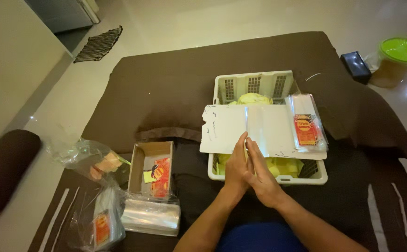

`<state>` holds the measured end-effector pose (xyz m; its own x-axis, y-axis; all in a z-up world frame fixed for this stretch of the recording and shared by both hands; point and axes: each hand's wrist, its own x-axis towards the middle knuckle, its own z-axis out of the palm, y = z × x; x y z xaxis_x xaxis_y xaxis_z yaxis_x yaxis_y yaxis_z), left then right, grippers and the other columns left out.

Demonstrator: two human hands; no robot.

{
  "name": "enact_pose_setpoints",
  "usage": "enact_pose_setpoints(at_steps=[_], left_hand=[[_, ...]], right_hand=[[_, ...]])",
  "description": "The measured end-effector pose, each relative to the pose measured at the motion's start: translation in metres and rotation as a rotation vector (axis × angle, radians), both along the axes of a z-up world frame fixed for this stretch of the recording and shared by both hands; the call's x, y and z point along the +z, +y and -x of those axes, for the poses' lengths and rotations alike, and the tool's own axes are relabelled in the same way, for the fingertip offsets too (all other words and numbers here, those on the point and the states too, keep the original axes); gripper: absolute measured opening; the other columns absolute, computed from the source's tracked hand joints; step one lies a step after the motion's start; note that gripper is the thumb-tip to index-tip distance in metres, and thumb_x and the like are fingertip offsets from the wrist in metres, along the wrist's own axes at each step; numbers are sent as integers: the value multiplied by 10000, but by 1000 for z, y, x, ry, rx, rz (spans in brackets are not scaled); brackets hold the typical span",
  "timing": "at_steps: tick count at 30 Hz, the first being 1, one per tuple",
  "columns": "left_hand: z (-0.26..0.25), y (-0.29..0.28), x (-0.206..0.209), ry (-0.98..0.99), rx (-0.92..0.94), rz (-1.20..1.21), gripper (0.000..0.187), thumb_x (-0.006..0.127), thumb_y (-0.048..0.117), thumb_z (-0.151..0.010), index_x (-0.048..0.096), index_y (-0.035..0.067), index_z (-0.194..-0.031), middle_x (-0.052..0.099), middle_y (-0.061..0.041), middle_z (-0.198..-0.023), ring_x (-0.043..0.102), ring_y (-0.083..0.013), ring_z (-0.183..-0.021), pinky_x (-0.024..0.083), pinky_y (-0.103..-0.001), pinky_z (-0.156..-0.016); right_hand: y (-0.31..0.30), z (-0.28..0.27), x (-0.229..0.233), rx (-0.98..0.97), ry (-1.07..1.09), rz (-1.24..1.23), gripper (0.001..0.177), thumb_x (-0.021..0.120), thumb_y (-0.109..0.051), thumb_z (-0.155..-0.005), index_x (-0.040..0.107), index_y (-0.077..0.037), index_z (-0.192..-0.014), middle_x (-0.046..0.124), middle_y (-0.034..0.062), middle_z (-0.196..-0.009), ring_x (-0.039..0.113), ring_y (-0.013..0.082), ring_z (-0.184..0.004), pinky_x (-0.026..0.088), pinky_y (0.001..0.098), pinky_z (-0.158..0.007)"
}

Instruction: The person repeatedly picks up small red packets and places them into clear plastic bags, then sets the filled bags into a white basket. The person also handles yellow sticky notes and a white cardboard sheet during the process.

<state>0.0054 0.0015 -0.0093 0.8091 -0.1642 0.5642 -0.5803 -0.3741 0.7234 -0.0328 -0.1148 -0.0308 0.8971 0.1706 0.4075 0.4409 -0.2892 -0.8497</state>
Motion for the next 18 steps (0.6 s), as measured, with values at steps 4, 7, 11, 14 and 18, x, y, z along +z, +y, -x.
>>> enact_pose_setpoints(at_steps=[4,7,11,14,18], left_hand=[[1,0,0,-6,-7,-17,607,619,156,-985,385,25,-1529,613,-265,-1369,653,-446,-1158,548,-480,-905],[1,0,0,-55,17,-72,599,609,177,-993,390,27,-1530,617,-247,-1388,667,-422,-1180,563,-457,-929],[-1,1,0,-63,16,-56,582,633,153,-991,414,4,-1510,635,-253,-1324,676,-403,-1131,552,-427,-909],[-5,0,-3,363,-48,249,460,522,104,-979,532,41,-1435,716,-183,-978,687,-281,-830,556,-336,-756],[-6,9,-21,197,-258,308,277,618,119,-979,589,-9,-1224,679,-105,-966,668,-175,-874,548,-298,-777]], right_hand=[[0,0,2,16,-10,88,1008,469,-624,-997,21,20,-1629,30,224,-1734,7,364,-1613,56,435,-1272],[-1,-1,1,1,-24,100,1018,452,-626,-983,20,28,-1632,28,237,-1733,23,365,-1618,61,437,-1274],[-2,0,3,5,-64,52,931,512,-536,-986,125,21,-1624,100,232,-1724,91,361,-1606,106,443,-1266],[-7,-5,2,-40,-90,-81,667,632,-332,-958,393,-15,-1493,286,202,-1668,304,331,-1529,258,427,-1229],[-46,-28,4,-154,202,-502,196,667,-141,-976,621,-32,-1134,578,176,-1520,566,273,-1283,462,397,-1123]])
